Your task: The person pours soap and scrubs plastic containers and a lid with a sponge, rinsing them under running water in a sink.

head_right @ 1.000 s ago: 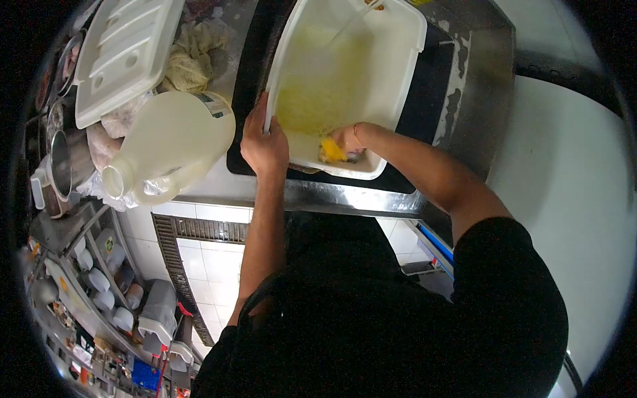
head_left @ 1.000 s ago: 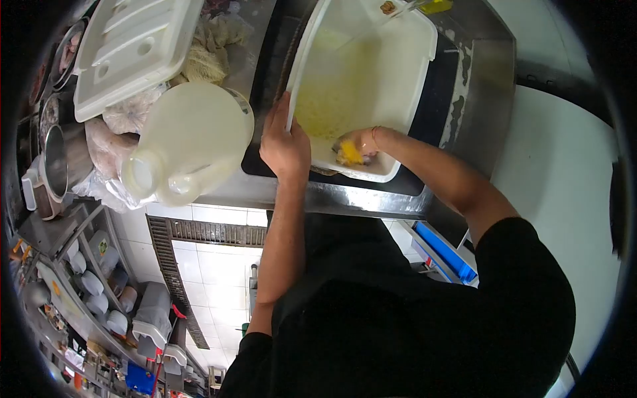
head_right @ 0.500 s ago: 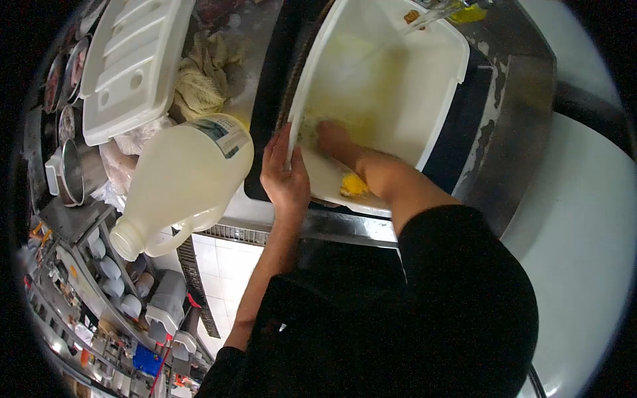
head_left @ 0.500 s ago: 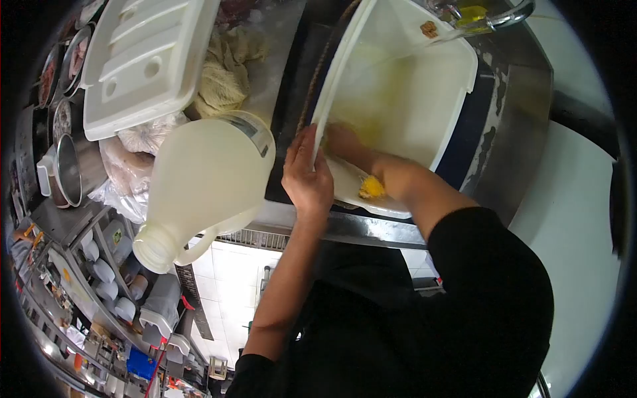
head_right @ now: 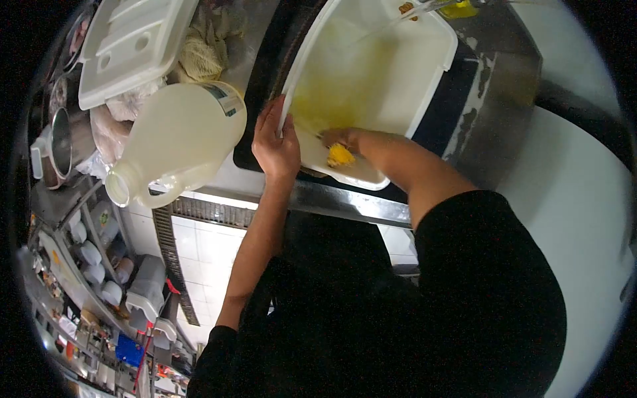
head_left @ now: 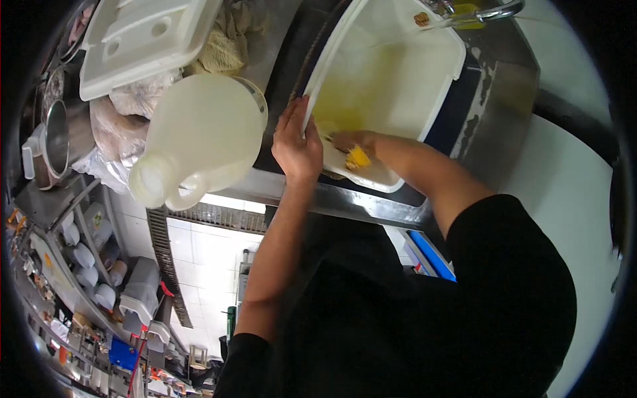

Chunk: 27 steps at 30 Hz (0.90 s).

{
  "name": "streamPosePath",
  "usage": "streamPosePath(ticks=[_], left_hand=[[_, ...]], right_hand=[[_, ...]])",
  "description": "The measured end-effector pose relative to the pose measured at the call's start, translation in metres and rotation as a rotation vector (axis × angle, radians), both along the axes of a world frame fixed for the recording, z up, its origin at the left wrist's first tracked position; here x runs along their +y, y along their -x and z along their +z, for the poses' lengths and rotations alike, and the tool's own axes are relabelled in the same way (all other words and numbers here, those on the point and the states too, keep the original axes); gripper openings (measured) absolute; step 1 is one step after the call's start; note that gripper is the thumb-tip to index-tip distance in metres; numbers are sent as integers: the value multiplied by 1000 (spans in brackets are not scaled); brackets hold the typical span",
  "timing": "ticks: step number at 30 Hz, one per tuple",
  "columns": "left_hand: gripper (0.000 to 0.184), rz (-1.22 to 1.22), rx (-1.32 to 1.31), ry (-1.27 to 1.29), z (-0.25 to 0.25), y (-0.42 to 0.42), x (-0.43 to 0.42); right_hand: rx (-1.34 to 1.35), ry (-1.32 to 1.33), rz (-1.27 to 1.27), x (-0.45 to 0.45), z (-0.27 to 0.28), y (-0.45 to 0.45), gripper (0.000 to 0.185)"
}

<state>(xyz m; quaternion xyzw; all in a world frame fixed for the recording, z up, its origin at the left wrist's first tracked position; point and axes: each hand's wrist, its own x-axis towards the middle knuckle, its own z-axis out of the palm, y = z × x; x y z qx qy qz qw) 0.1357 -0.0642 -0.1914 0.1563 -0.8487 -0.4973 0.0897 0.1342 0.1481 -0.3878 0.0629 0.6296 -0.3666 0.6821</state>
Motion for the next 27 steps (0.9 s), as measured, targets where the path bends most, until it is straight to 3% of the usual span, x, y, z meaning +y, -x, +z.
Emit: streamPosePath(ticks=[1,7,8,10,12,14,16,17,18,19,20,23,24,25,26,27], left_hand=[[41,11,12,-1,-2,-1,0],[37,46,36,-58,3,-2,-2],[37,46,33,-58,3,-2,-2],[37,51,20,-44,1,-3,-1],[36,45,15,-39,-3,-2,-2],[36,52,28,-42,-7,-6,-1],[35,74,31,-51,-8,-6,1],[35,81,34,-61,-7,-5,2],[35,71,18,-46,-5,-6,4],[35,68,10,-33,-3,-4,5],[35,75,3,-13,-2,0,6],[35,41,-46,8,2,3,7],[35,24,-46,-2,3,2,9],[35,21,-41,-5,3,3,9],[36,22,-41,2,3,3,5],[36,19,-51,16,2,4,3]], right_hand=[[-155,-40,-60,8,14,-3,34],[538,-128,814,28,147,-6,26],[558,102,1319,30,176,1,25],[865,175,1118,49,236,14,22],[1139,-74,1258,91,209,54,19],[1169,-331,1359,158,154,154,19],[1526,-525,1197,144,174,184,21],[1365,-643,1258,131,160,164,23],[996,-619,1286,114,142,127,24],[1008,-421,1264,117,111,64,24],[847,-315,1067,121,73,3,23],[938,51,1140,128,72,-22,22],[818,-239,1179,119,104,40,24],[994,-351,1322,176,70,89,29],[718,-621,1418,144,115,157,34],[730,-624,1478,156,96,180,35]])
